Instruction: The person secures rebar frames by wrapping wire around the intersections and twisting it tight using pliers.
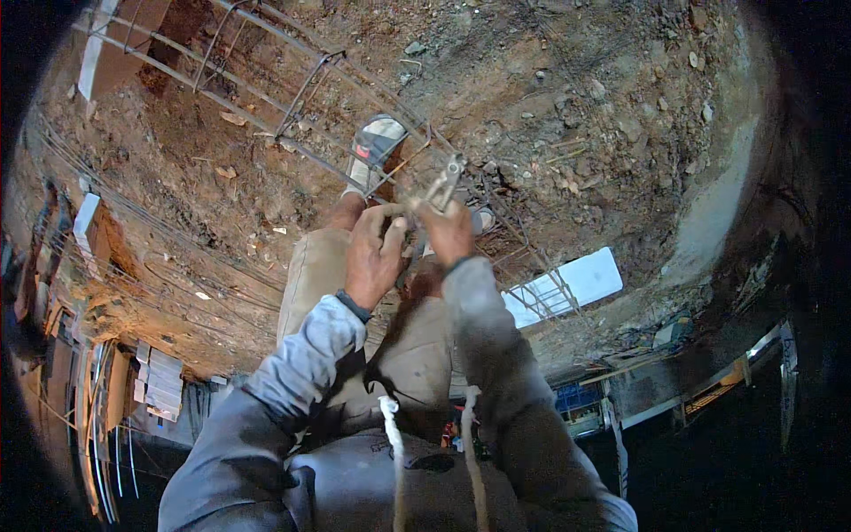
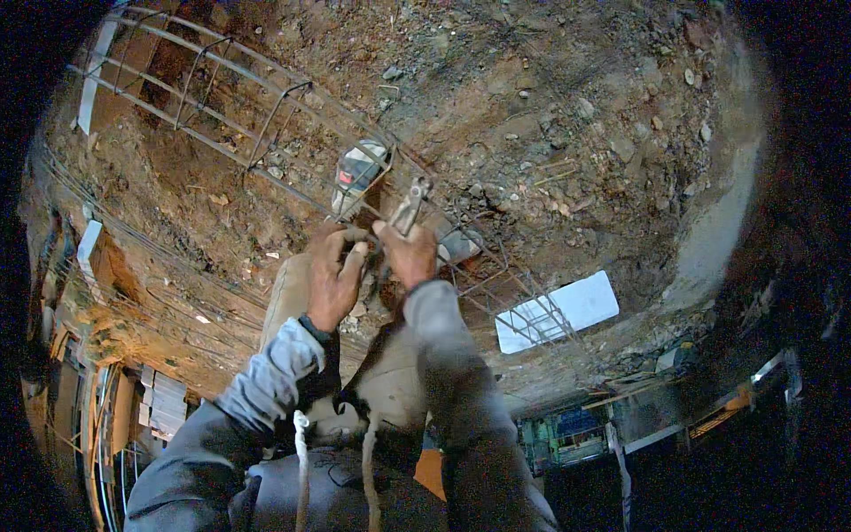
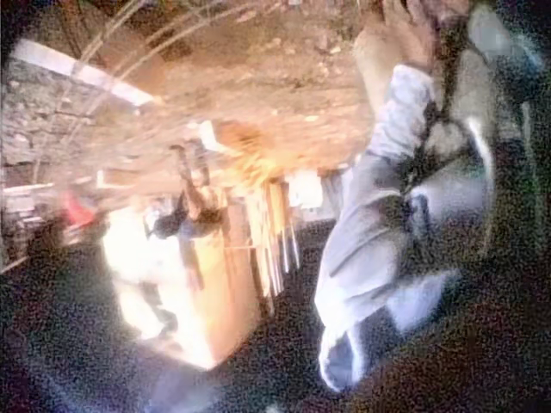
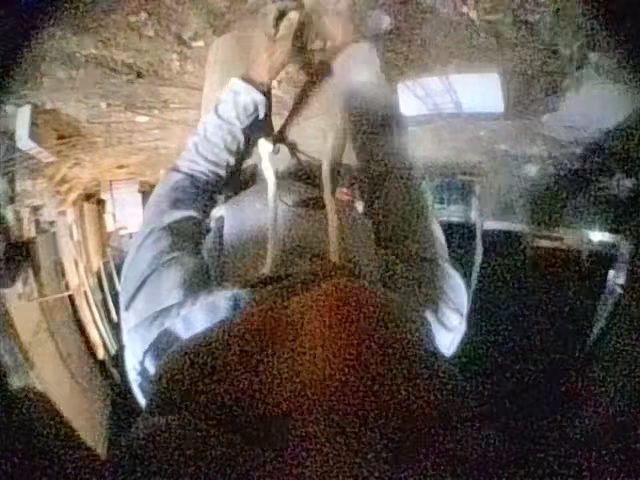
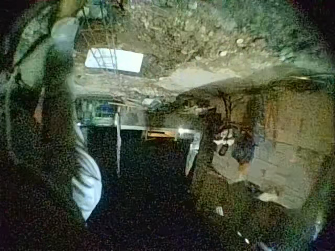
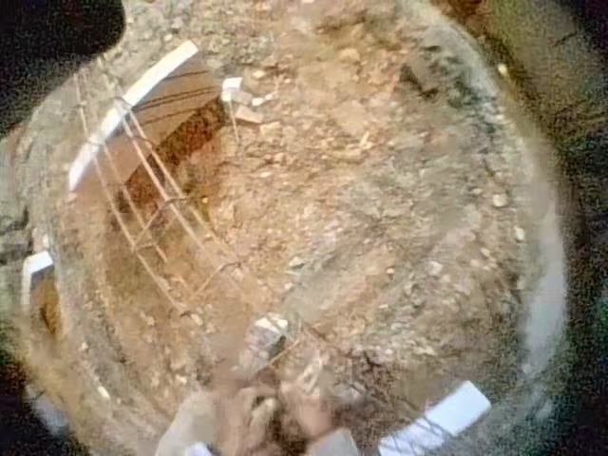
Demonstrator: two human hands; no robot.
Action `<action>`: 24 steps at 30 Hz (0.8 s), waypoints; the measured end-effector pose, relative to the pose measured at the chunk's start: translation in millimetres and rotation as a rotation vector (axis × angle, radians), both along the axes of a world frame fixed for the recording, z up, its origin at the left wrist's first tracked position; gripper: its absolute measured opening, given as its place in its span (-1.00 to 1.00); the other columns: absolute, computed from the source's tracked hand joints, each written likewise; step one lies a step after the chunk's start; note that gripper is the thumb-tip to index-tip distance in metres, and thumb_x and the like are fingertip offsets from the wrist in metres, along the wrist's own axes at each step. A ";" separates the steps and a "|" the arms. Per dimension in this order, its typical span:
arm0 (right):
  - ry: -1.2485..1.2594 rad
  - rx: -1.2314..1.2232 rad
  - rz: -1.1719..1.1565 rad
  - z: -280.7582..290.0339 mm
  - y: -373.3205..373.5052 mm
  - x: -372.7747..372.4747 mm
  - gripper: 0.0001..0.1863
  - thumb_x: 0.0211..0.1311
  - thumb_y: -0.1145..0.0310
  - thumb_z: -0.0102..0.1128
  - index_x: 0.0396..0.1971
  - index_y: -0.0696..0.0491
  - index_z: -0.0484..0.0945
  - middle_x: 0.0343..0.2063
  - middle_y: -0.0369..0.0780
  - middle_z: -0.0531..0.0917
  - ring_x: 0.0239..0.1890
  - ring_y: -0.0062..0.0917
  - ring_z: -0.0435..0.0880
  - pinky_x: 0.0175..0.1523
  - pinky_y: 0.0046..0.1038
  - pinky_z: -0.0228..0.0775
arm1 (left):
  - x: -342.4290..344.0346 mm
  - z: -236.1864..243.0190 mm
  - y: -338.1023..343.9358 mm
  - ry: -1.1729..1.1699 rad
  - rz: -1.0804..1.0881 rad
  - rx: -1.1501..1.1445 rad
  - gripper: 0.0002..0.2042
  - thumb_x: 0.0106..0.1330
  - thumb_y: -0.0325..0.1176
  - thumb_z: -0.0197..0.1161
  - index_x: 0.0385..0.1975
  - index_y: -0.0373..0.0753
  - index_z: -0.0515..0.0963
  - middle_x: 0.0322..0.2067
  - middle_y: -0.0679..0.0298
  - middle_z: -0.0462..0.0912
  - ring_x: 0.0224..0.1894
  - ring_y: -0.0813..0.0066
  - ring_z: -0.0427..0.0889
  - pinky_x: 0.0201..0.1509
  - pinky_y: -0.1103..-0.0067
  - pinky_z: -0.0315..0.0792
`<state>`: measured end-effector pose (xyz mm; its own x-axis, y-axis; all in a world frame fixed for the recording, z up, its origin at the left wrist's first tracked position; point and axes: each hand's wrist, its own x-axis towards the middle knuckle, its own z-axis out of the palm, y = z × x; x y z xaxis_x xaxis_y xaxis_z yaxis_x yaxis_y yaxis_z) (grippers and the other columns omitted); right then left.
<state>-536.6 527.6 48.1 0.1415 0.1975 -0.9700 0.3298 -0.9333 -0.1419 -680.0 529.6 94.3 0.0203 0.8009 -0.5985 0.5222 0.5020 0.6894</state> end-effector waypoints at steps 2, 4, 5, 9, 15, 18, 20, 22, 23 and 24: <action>0.041 0.153 -0.098 37.6 20.5 7.1 -0.63 -0.06 0.11 0.28 -0.43 0.15 0.57 -0.60 -0.21 0.58 -0.57 -0.52 0.50 -0.35 -0.47 0.36 | -2.6 0.5 -0.1 -0.039 0.109 -0.099 -0.80 0.24 -0.32 0.02 -0.25 -0.28 0.49 -0.33 0.09 0.54 -0.28 0.19 0.54 -0.19 0.43 0.39; 0.136 0.365 -0.096 69.4 41.5 48.1 -0.71 0.02 0.19 0.23 -0.38 0.11 0.55 -0.53 -0.25 0.58 -0.54 -0.55 0.52 -0.36 -0.51 0.39 | 9.4 1.7 5.4 -0.119 0.176 -0.317 -0.77 0.28 -0.28 0.00 -0.33 -0.31 0.52 -0.45 0.12 0.57 -0.38 0.29 0.55 -0.25 0.44 0.40; 0.334 0.235 -0.396 91.4 56.1 62.9 -0.69 0.08 0.20 0.18 -0.30 0.14 0.52 -0.47 -0.26 0.58 -0.49 -0.59 0.53 -0.35 -0.57 0.38 | 22.9 -1.9 -0.1 -0.222 0.200 -0.436 -0.70 0.29 -0.19 0.02 -0.28 -0.32 0.52 -0.46 0.09 0.58 -0.37 0.18 0.57 -0.22 0.44 0.40; 0.295 -0.021 -0.159 117.2 87.5 113.1 -0.62 0.11 0.21 0.15 -0.16 0.17 0.46 -0.49 -0.29 0.57 -0.50 -0.69 0.50 -0.36 -0.65 0.31 | 89.8 -17.8 -13.0 -0.477 0.184 -0.887 -0.58 0.30 0.02 -0.01 -0.32 -0.28 0.53 -0.48 0.30 0.57 -0.43 0.48 0.55 -0.33 0.54 0.42; 0.240 0.416 0.972 94.9 139.8 133.1 -0.40 -0.07 0.46 0.14 0.09 0.08 0.29 -0.09 0.03 0.50 -0.04 -0.09 0.47 0.08 -0.31 0.28 | 138.2 -29.5 -26.0 -0.903 0.961 -1.153 -0.54 0.23 -0.01 0.09 -0.08 -0.30 0.38 -0.13 0.10 0.48 -0.12 0.25 0.49 -0.03 0.43 0.37; 0.350 0.170 1.219 80.3 169.7 107.7 -0.33 -0.10 0.51 0.10 0.15 0.02 0.22 -0.09 0.03 0.49 -0.04 -0.07 0.45 0.06 -0.25 0.30 | 126.8 -55.2 -40.1 -1.217 1.143 -1.027 -0.53 0.20 -0.11 0.14 0.00 -0.28 0.30 0.03 0.04 0.36 0.11 0.17 0.35 0.18 0.38 0.23; 0.397 0.156 1.341 68.6 172.4 108.8 -0.26 -0.14 0.52 0.08 0.20 -0.03 0.16 -0.10 0.06 0.49 -0.06 -0.06 0.46 0.02 -0.20 0.31 | 124.5 -56.2 -38.4 -1.400 1.167 -1.081 -0.52 0.19 -0.14 0.14 0.02 -0.28 0.28 0.04 0.03 0.37 0.09 0.17 0.37 0.17 0.38 0.24; 0.261 -0.054 1.504 64.3 176.0 104.7 -0.21 -0.19 0.54 0.08 0.20 -0.04 0.15 -0.21 0.09 0.53 -0.14 -0.06 0.50 -0.05 -0.17 0.36 | 131.7 -49.5 -36.5 -1.421 1.219 -1.103 -0.56 0.22 -0.16 0.11 0.01 -0.29 0.28 0.04 0.03 0.39 0.10 0.21 0.37 0.16 0.38 0.24; 0.268 -0.055 1.518 62.8 175.8 105.9 -0.21 -0.19 0.54 0.08 0.20 -0.04 0.15 -0.21 0.09 0.53 -0.14 -0.06 0.50 -0.05 -0.17 0.36 | 137.6 -45.7 -35.3 -1.384 1.249 -1.078 -0.58 0.24 -0.16 0.08 0.01 -0.29 0.28 0.05 0.01 0.36 0.10 0.22 0.37 0.15 0.37 0.25; 0.283 -0.051 1.516 62.0 173.8 109.5 -0.21 -0.21 0.53 0.08 0.20 -0.06 0.15 -0.28 0.09 0.54 -0.20 -0.06 0.52 -0.09 -0.17 0.38 | 142.4 -42.5 -33.6 -1.345 1.279 -1.054 -0.59 0.25 -0.16 0.06 0.00 -0.28 0.29 0.07 0.00 0.34 0.10 0.23 0.37 0.15 0.36 0.26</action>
<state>-427.1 701.4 110.1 -0.3387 -0.0519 -0.9395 0.9099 0.2361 -0.3411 -537.6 496.0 51.7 0.5639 0.1768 -0.8067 -0.7785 0.4396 -0.4479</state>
